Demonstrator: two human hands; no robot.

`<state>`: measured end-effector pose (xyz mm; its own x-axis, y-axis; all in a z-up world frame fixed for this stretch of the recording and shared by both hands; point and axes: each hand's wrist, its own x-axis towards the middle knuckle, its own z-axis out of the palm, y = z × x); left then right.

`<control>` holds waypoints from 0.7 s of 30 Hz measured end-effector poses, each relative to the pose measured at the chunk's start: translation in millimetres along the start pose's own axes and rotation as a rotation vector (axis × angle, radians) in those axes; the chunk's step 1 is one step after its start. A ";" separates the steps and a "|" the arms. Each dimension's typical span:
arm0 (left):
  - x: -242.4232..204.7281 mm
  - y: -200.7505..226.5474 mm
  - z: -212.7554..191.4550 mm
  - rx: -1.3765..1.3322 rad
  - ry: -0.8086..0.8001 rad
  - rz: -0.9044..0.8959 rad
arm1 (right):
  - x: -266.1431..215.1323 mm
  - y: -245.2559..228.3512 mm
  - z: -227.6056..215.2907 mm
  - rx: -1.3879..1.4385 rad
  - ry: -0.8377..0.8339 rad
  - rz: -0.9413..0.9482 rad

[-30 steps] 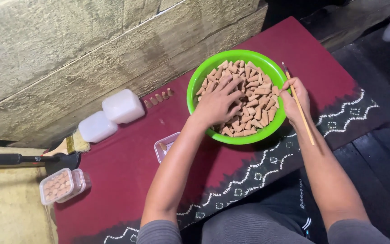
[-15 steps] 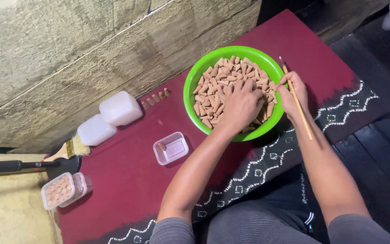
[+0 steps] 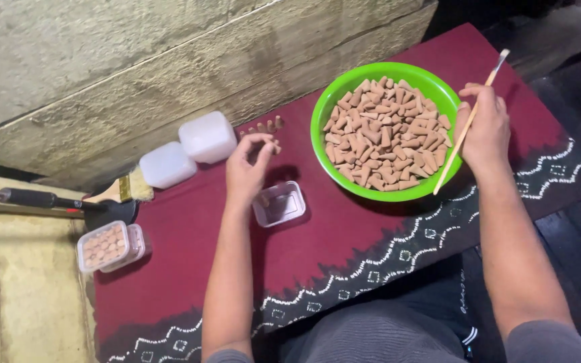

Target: Assembling and packing incense cones into small containers using hands and a wooden stick.

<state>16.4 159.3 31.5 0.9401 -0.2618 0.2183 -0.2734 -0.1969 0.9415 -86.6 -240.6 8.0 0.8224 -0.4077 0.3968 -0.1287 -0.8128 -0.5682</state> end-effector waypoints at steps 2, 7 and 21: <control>3.2 -32.2 -23.4 0.015 0.017 -0.032 | -9.8 -37.6 4.9 0.099 0.090 -0.176; 3.7 -95.6 -44.8 -0.128 -0.010 -0.090 | -72.9 -117.3 75.4 0.466 0.121 -0.473; 2.0 -161.4 -27.4 -0.347 -0.068 -0.173 | -60.8 -95.7 114.5 -0.372 0.115 -0.918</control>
<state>68.1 216.4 -113.0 0.9473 -0.3175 0.0422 -0.0161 0.0843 0.9963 -60.8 -90.5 -44.3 0.6339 0.4223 0.6479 0.3484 -0.9039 0.2482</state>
